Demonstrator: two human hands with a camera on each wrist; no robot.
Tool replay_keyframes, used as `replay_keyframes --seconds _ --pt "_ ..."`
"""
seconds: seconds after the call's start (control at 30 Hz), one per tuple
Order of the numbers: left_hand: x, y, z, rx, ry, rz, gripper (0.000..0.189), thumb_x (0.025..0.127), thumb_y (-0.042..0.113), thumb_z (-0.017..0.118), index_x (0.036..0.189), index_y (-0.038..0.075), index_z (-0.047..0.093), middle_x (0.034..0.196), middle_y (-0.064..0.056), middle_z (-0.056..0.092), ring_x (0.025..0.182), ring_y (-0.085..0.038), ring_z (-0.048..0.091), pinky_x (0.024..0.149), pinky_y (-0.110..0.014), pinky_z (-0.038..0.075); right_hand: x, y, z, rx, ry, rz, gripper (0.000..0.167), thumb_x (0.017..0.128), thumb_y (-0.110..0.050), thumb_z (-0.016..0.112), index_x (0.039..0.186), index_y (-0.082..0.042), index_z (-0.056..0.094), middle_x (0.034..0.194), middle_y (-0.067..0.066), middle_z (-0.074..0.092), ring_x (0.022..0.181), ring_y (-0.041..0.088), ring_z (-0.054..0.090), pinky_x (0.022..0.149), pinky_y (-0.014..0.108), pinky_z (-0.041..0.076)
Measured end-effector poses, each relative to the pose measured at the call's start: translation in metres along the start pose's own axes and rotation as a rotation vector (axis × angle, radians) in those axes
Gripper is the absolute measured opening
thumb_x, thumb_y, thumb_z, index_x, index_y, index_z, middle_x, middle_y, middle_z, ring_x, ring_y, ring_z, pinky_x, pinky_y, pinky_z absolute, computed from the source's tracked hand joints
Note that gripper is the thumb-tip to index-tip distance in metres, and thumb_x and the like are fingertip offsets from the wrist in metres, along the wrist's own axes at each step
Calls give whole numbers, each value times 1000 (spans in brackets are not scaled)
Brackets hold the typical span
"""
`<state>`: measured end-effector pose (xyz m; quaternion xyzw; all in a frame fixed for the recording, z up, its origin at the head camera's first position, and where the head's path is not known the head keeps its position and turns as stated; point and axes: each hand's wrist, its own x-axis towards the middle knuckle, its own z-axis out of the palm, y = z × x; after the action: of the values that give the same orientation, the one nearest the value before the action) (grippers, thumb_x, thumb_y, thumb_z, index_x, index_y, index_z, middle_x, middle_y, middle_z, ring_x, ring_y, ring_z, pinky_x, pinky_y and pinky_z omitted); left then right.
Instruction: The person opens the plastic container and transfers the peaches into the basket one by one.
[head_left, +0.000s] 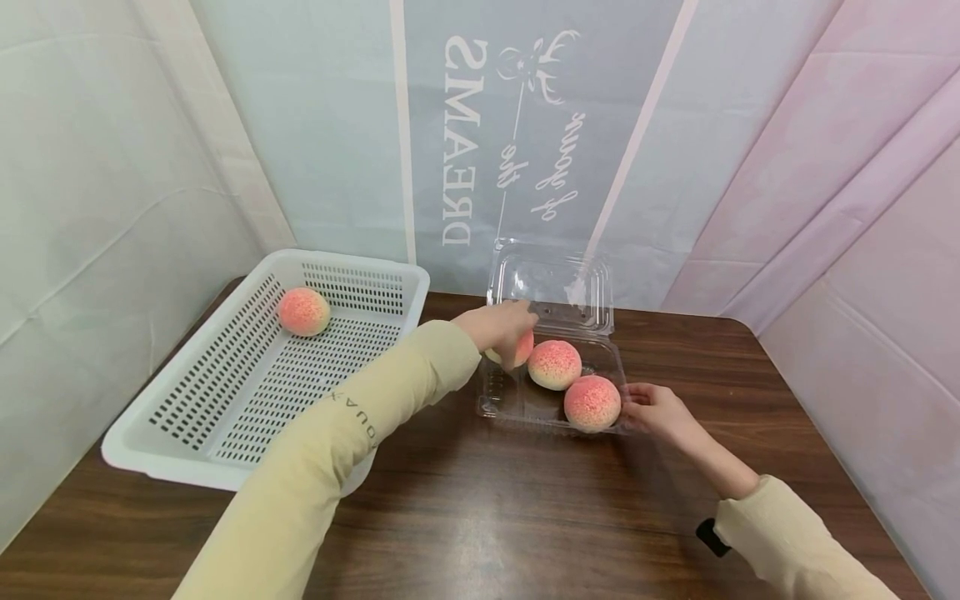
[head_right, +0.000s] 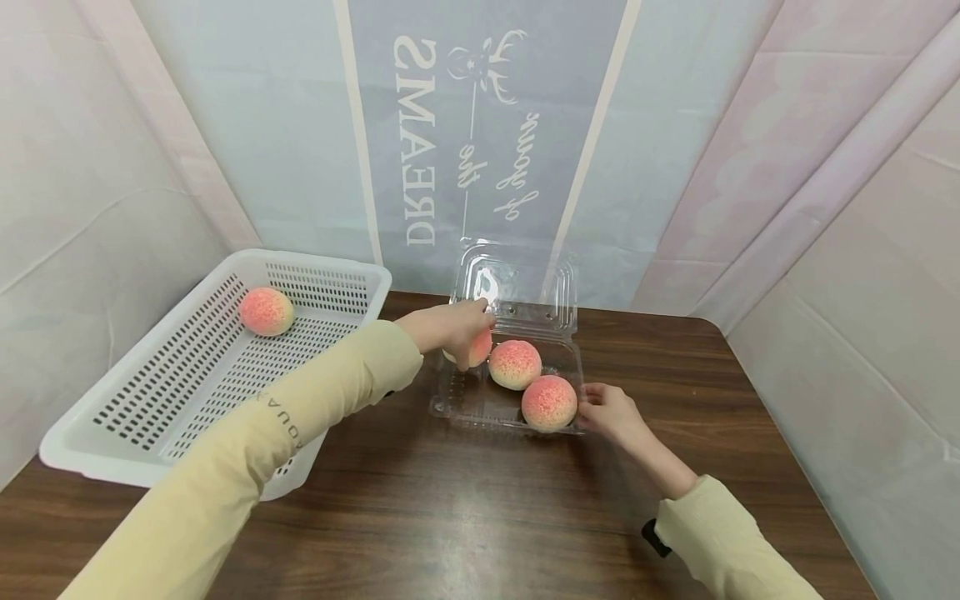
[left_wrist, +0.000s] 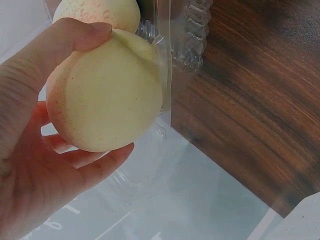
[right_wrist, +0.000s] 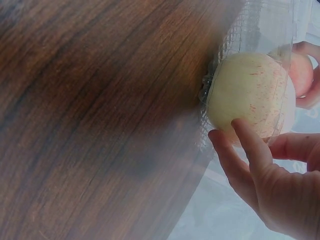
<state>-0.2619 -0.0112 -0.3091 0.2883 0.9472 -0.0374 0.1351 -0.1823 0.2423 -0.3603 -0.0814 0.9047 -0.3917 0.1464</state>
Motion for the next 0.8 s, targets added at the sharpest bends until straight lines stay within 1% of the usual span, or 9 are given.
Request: replay_keyframes --seconds 0.1,0.33,0.47,0.57,0.8 --pt "0 -1 -1 -5 2 3 87 62 22 81 136 9 38 133 -13 37 115 -25 44 92 -33 42 0 0 0 4 1 -1 44 91 -6 49 120 24 38 110 37 52 85 23 62 64 26 53" --pt "-2 -5 -5 -33 17 10 88 61 20 81 136 7 38 132 -14 37 111 -23 46 91 -31 43 -1 0 1 6 3 9 44 91 -6 48 122 23 37 112 38 51 87 24 62 66 27 53" --pt "-4 -7 -8 -40 18 3 91 62 21 81 139 7 34 135 -13 37 118 -25 43 95 -33 40 -1 0 1 12 3 11 45 91 -6 48 122 24 36 113 38 50 88 25 62 66 27 53" --pt "-4 -8 -10 -25 22 12 90 62 23 81 137 6 35 134 -12 39 120 -26 42 97 -33 38 -1 -1 1 20 -1 10 44 91 -6 47 122 25 35 113 39 49 90 27 62 66 27 53" --pt "-6 -9 -13 -10 46 22 86 60 23 82 133 6 39 128 -11 44 116 -27 44 94 -34 40 -2 -1 2 40 -7 3 45 91 -4 46 122 25 33 116 40 46 92 28 61 67 25 52"
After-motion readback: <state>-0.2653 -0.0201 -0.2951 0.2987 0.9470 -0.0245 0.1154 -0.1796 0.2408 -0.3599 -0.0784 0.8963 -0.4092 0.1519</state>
